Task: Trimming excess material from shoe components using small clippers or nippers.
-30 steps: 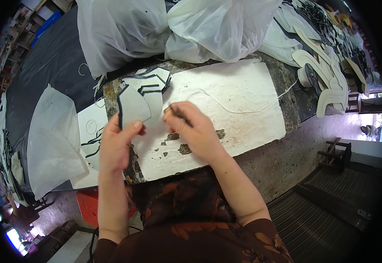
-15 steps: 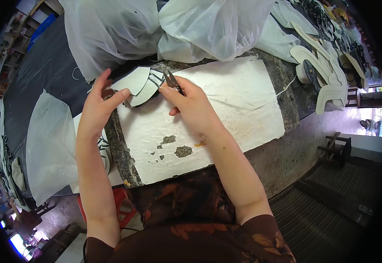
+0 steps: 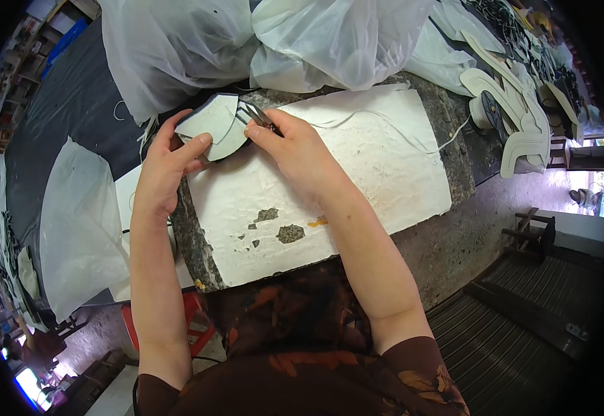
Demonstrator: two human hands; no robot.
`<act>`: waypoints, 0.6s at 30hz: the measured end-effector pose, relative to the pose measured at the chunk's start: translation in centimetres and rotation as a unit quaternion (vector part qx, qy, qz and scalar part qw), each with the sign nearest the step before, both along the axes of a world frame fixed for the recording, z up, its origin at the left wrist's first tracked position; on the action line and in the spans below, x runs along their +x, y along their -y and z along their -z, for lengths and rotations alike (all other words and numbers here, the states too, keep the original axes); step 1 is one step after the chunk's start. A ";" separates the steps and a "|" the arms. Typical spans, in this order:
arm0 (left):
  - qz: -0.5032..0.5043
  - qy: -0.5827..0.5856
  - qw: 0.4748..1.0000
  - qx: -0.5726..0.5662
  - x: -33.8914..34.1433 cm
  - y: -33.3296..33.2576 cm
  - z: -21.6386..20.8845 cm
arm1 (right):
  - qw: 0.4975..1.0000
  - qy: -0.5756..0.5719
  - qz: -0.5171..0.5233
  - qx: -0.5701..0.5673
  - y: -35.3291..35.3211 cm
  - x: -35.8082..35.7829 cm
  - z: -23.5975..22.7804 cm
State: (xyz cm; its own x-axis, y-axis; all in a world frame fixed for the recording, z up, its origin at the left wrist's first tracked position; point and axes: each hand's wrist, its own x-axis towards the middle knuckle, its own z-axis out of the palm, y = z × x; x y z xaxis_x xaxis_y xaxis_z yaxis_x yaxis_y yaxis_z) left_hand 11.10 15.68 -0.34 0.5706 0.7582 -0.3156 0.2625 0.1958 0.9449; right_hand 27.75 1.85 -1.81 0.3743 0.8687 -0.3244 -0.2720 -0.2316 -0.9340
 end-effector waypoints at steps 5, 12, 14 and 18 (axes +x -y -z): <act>-0.019 0.027 0.999 -0.020 0.1 0.3 0.1 | 0.998 -0.053 0.022 -0.021 -0.7 -0.1 -0.5; -0.012 0.017 0.999 -0.031 -0.2 1.1 0.3 | 0.997 -0.081 0.017 -0.007 0.0 0.3 0.2; -0.001 0.027 0.998 -0.056 -0.9 1.7 0.4 | 0.997 -0.074 -0.003 -0.027 0.8 0.3 0.1; 0.023 0.017 0.999 -0.040 -3.7 4.9 1.0 | 0.993 -0.061 -0.040 -0.089 3.9 -1.1 -0.8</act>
